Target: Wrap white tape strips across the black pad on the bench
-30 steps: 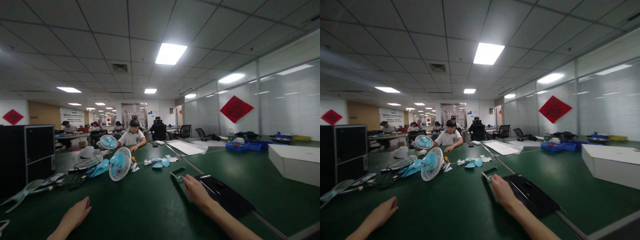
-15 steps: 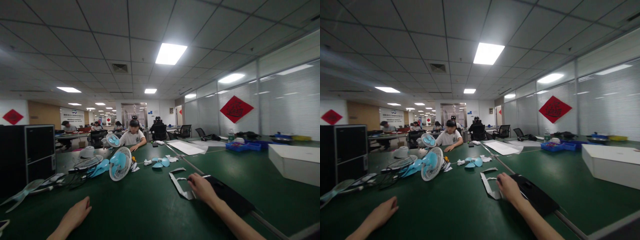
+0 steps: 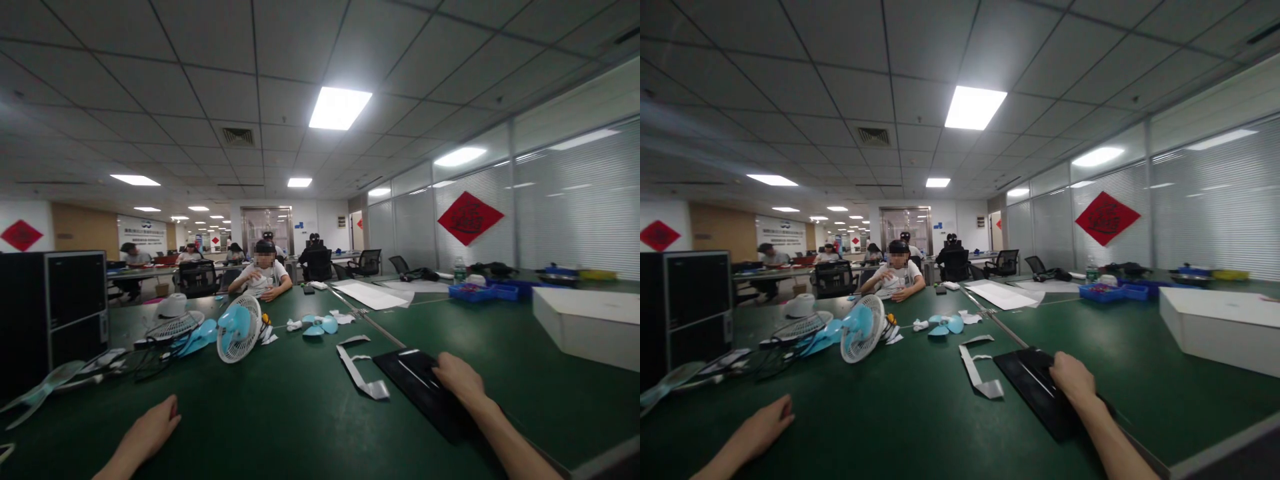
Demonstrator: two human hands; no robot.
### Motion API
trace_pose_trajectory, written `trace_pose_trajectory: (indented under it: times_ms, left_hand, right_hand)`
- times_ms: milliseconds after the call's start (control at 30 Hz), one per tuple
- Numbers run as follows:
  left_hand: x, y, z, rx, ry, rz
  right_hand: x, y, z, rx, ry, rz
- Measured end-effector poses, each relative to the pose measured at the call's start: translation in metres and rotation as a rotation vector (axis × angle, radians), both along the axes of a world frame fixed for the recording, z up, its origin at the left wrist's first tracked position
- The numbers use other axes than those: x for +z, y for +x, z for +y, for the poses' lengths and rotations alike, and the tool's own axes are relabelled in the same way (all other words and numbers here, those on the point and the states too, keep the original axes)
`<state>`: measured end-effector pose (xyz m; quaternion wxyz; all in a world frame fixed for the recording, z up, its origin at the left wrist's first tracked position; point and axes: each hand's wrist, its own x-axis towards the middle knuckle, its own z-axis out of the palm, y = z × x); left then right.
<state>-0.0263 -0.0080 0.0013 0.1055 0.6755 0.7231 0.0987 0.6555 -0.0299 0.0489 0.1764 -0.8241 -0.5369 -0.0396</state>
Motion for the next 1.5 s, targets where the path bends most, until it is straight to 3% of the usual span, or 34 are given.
trace_pose_trajectory:
  times_ms: [200,333,400,500,700,833,967,1167,1500]
  left_hand:
    - [0.003,0.002,-0.002,0.004,-0.006,-0.026]
    - [0.004,0.007,-0.005,0.016,0.028,0.013]
    - [0.005,0.009,-0.006,0.017,0.038,0.02]
    - [0.005,0.009,-0.007,0.014,0.035,0.001]
    - [-0.001,0.002,-0.001,0.009,0.051,0.002]
    - [-0.006,-0.002,0.004,0.01,0.049,0.031]
    - [-0.004,-0.002,0.003,0.008,0.028,0.031]
    - [0.001,0.005,-0.002,0.011,0.047,0.043]
    - [0.006,0.01,-0.006,-0.001,0.082,0.058]
  right_hand:
    - [0.009,0.002,-0.004,-0.023,0.052,0.008]
    - [0.015,-0.005,-0.002,-0.009,0.311,-0.015]
    - [0.019,-0.016,0.0,0.056,0.416,0.007]
    - [0.027,-0.047,0.002,0.267,0.459,0.095]
    - [0.038,-0.147,-0.006,0.712,0.355,0.162]
    - [0.033,-0.212,-0.011,0.92,0.226,0.095]
    - [0.021,-0.26,-0.011,1.056,0.113,0.009]
    - [0.006,-0.296,0.002,1.151,0.038,-0.082]
    - [-0.004,-0.323,0.019,1.215,0.025,-0.075]
